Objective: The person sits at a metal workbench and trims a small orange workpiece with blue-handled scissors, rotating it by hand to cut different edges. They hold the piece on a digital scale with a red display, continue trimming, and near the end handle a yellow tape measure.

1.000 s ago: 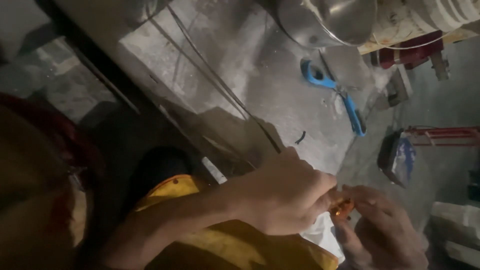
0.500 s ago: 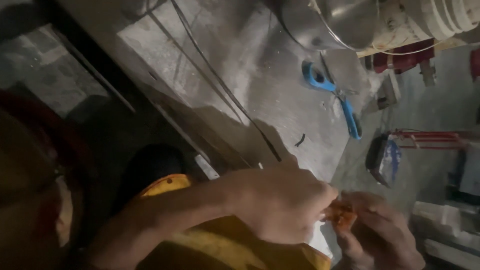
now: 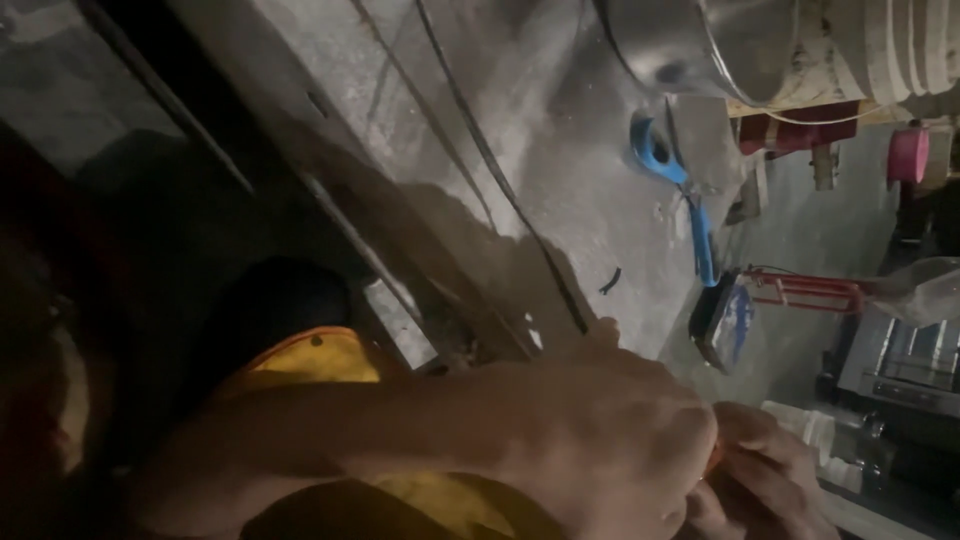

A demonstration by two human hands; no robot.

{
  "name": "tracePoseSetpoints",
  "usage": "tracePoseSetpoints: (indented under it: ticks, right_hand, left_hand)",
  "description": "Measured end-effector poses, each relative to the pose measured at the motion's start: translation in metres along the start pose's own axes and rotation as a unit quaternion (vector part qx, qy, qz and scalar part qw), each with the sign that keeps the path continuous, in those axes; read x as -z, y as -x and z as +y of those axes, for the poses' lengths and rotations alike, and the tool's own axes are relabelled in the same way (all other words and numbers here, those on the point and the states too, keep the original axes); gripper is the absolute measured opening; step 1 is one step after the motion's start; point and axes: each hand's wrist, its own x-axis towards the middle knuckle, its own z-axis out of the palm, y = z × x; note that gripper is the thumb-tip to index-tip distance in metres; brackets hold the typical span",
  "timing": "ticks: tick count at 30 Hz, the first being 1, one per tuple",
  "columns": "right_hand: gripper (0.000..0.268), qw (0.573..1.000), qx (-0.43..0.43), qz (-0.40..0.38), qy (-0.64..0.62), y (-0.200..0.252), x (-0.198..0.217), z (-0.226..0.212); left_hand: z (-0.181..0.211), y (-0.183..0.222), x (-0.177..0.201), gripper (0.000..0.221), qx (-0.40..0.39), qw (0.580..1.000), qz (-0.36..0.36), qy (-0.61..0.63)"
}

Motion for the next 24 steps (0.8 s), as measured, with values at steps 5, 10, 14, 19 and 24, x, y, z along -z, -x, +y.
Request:
tracePoseSetpoints:
  ticks: [5, 10, 14, 19, 24]
  right_hand:
    - [0.041, 0.999, -0.007, -0.022, 0.031, -0.014, 0.002, -0.019]
    - [0.039, 1.0, -0.001, 0.002, 0.0, -0.007, 0.001, -0.015]
    - [0.045, 0.999, -0.033, -0.003, 0.031, 0.002, 0.0, -0.017]
    - [0.046, 0.996, -0.042, 0.074, -0.016, -0.01, -0.018, -0.031]
    - [0.041, 0.986, -0.121, 0.114, -0.019, 0.006, -0.025, -0.04]
  left_hand:
    - [0.003, 0.001, 0.002, 0.034, -0.009, 1.0, -0.006, 0.004]
    - [0.014, 0.008, 0.013, 0.038, 0.027, 0.998, -0.051, -0.009]
    - [0.006, 0.001, 0.004, 0.036, 0.0, 1.0, -0.017, -0.012]
    - [0.008, 0.001, 0.006, 0.035, 0.015, 0.999, -0.034, -0.021]
    - [0.009, 0.002, 0.005, 0.034, 0.006, 1.0, -0.03, 0.001]
